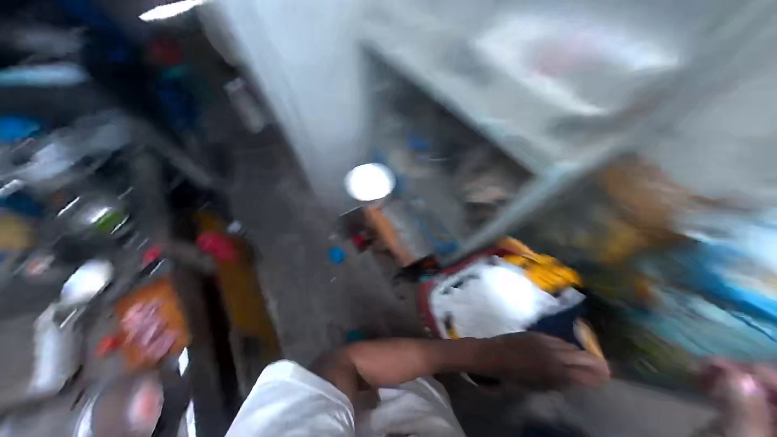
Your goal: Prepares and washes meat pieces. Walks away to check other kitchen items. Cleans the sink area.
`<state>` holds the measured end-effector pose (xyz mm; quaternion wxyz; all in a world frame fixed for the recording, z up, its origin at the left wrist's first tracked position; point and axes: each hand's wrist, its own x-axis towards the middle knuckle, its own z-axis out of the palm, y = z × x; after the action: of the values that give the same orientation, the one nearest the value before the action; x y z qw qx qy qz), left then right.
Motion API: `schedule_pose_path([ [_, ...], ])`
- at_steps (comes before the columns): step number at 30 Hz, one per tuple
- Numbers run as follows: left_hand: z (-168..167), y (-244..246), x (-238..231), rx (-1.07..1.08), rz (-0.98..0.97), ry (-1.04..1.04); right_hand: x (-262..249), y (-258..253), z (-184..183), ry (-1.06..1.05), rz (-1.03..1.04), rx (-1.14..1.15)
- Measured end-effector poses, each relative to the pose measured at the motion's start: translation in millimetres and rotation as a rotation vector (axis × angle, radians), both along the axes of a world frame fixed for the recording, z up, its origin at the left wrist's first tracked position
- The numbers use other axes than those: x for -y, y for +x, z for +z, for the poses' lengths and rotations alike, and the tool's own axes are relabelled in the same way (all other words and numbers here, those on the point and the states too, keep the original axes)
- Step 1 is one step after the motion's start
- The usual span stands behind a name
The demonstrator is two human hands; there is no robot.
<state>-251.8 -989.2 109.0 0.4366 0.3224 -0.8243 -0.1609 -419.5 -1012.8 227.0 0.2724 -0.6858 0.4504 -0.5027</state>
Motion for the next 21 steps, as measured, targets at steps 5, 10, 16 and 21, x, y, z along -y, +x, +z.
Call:
schedule_pose_path([
  [5, -142.3, 239.5, -167.2, 0.003, 0.716, 0.535, -58.7, 247.7, -165.6, 0.409, 0.518, -0.188],
  [10, -182.7, 374.6, -337.0, -0.328, 1.488, 0.825, -155.8, 436.1, -235.3, 0.346, 1.223, -0.572],
  [16, -192.5, 439.9, -464.7, -0.745, 2.071, 0.941, -245.3, 590.9, -260.9, 0.148, 1.682, -0.941],
  [21, -229.9, 503.7, -516.8, -0.886, 2.428, 0.976, -297.5, 681.0, -270.5, 0.114, 1.854, -1.095],
])
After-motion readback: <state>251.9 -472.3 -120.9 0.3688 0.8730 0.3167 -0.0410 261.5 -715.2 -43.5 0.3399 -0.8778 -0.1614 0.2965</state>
